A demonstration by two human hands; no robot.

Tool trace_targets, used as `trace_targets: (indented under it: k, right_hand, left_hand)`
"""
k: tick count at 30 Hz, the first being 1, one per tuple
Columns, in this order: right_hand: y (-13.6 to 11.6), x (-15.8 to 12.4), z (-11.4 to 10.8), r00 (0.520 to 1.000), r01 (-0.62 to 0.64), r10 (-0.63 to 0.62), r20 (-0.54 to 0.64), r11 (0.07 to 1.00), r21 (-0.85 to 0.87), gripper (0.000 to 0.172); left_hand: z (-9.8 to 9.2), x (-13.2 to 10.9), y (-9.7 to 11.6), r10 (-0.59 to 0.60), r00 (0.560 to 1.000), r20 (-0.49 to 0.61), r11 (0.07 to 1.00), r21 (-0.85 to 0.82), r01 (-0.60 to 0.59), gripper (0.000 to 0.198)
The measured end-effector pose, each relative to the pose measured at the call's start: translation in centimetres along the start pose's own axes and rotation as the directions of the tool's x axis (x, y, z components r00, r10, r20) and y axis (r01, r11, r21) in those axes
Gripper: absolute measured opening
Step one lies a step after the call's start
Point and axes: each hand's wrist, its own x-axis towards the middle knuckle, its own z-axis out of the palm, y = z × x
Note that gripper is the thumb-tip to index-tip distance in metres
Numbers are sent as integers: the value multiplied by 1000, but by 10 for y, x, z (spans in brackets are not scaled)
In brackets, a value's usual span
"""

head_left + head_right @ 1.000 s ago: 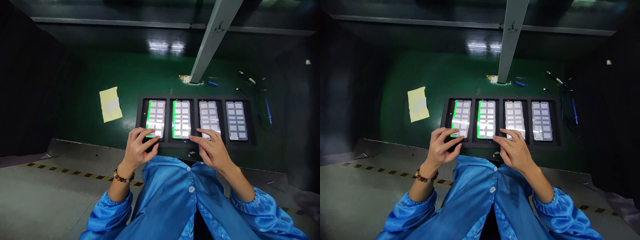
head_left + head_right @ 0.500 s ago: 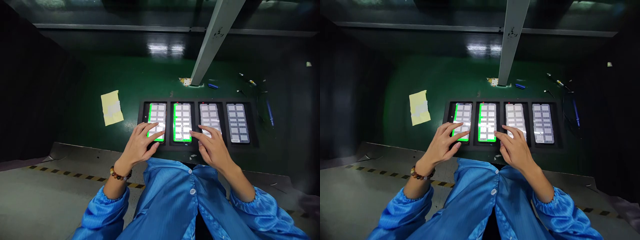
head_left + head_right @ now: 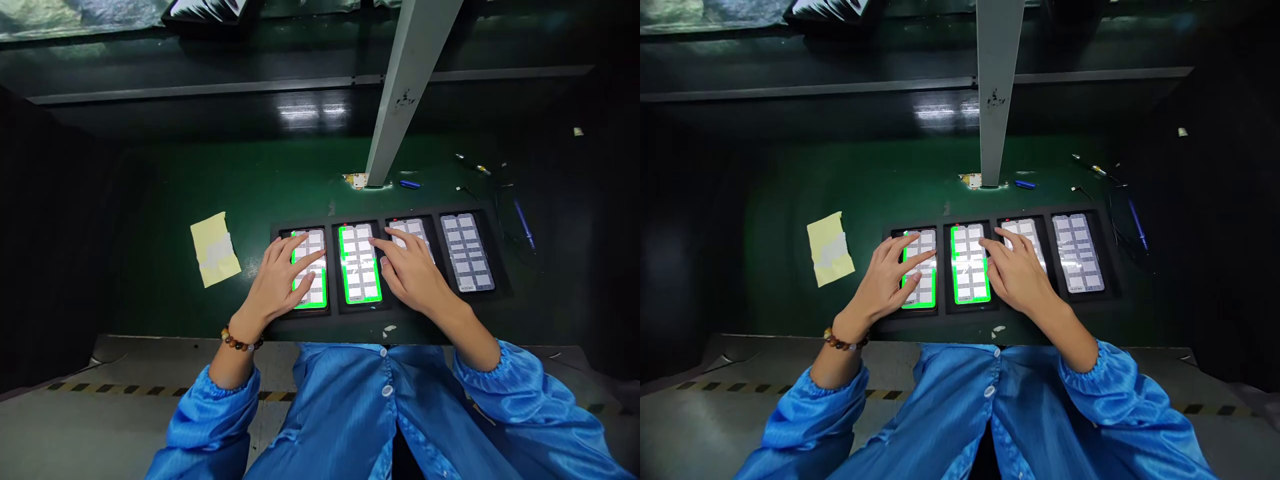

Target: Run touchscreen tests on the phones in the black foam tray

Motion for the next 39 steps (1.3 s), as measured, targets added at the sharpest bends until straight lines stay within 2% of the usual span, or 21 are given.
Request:
trace_targets:
  k: [7, 11, 15, 21, 24, 27, 31, 35, 39]
  right_hand:
    - [5, 24, 3, 999, -38, 38, -12, 999, 7, 47]
    - [3, 32, 8, 999, -49, 49, -9, 999, 19, 46]
    - [-9, 41, 15, 1000, -16, 15, 23, 1000, 15, 45]
    - [-35, 55, 27, 997, 46, -48, 62, 998, 37, 44]
    - [-33, 53, 27, 997, 47, -49, 62, 998, 34, 45]
    - [-20, 46, 21, 999, 7, -8, 37, 1000, 21, 44]
    - [-6, 39, 15, 999, -42, 42, 5, 999, 12, 45]
    - [-7, 42, 16, 1000, 3, -4, 27, 1000, 27, 44]
    - [-10, 37, 20, 1000, 21, -21, 14, 1000, 23, 44]
  left_hand:
    - [2, 29, -6, -46, 998, -40, 999, 18, 47, 50]
    - [5, 36, -6, -70, 995, -70, 997, 39, 73, 51]
    - [9, 28, -6, -144, 982, -126, 988, 41, 150, 51]
    - [12, 5, -1, -298, 919, -259, 951, -2, 308, 51]
    - [13, 1, 1, -338, 900, -275, 937, -15, 348, 51]
    - [12, 2, 2, -367, 890, -272, 927, -22, 376, 51]
    - [12, 7, 3, -348, 906, -242, 933, 6, 360, 50]
    - [12, 11, 2, -259, 946, -193, 959, 64, 276, 50]
    - [13, 10, 2, -208, 963, -174, 971, 82, 224, 48]
